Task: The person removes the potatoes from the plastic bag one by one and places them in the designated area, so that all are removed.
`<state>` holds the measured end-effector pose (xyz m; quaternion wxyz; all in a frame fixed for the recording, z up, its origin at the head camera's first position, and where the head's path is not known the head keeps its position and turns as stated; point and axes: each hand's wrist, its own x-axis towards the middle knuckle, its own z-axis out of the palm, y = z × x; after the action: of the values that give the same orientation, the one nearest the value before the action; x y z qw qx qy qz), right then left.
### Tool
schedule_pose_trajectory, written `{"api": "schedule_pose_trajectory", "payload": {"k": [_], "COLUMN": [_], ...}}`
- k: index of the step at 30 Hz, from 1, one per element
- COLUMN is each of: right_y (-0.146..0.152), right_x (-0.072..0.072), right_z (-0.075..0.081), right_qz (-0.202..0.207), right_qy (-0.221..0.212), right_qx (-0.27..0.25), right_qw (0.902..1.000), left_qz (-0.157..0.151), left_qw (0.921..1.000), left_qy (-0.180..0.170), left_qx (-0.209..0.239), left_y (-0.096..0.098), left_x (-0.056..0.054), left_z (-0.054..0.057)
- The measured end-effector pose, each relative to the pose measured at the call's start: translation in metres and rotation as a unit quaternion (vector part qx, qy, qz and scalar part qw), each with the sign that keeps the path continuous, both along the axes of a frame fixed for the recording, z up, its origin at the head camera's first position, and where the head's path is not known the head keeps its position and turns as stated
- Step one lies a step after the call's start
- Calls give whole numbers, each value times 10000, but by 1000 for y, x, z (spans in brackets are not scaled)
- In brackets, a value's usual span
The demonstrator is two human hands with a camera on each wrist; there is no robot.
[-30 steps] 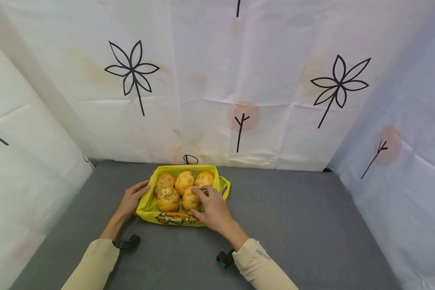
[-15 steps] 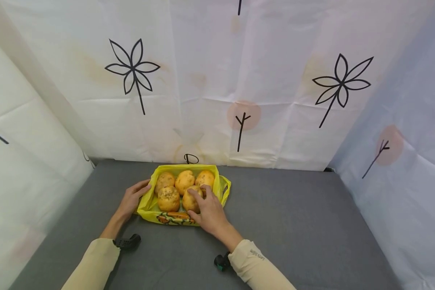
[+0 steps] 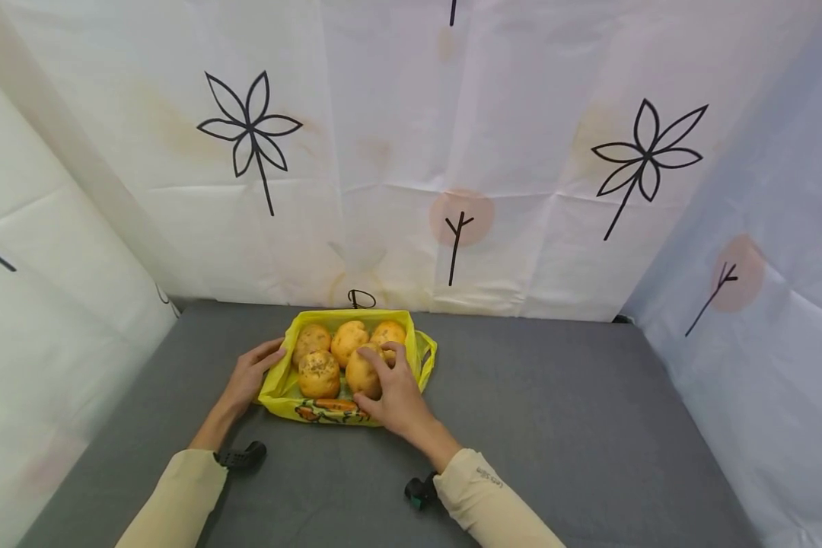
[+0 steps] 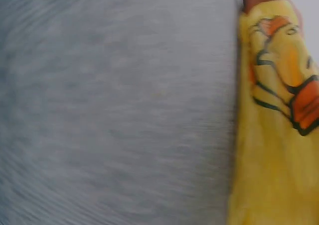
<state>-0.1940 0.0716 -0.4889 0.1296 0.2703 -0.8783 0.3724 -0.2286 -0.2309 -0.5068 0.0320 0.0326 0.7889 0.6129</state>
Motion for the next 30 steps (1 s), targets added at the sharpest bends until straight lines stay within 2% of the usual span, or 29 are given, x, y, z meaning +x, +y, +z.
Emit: {"api": "schedule_pose_trajectory", "payload": {"k": [5, 9, 17, 21, 30], "right_y": [8, 20, 53, 73, 120], "right_x": [-1, -4, -12, -19, -42], "right_z": [19, 32, 45, 45, 35], "right_qz": [-58, -112, -194, -305, -767], "right_qy": [-359, -543, -934, -1232, -1803], "right_qx": [-718, -1120, -1361, -1436, -970], "right_qw": [9968, 9922, 9861, 9815, 9758], "left_qz": [-87, -76, -78, -69, -68], "left_qw": [9999, 9999, 9999, 9999, 9999], "left_qy": [-61, -82, -100, -90, -71], "left_qx": [-11, -30, -14, -65, 31], "left_y": [8, 8, 7, 6, 6], "left_x": [13, 13, 13, 13, 11], "left_z": [26, 27, 25, 24, 22]}}
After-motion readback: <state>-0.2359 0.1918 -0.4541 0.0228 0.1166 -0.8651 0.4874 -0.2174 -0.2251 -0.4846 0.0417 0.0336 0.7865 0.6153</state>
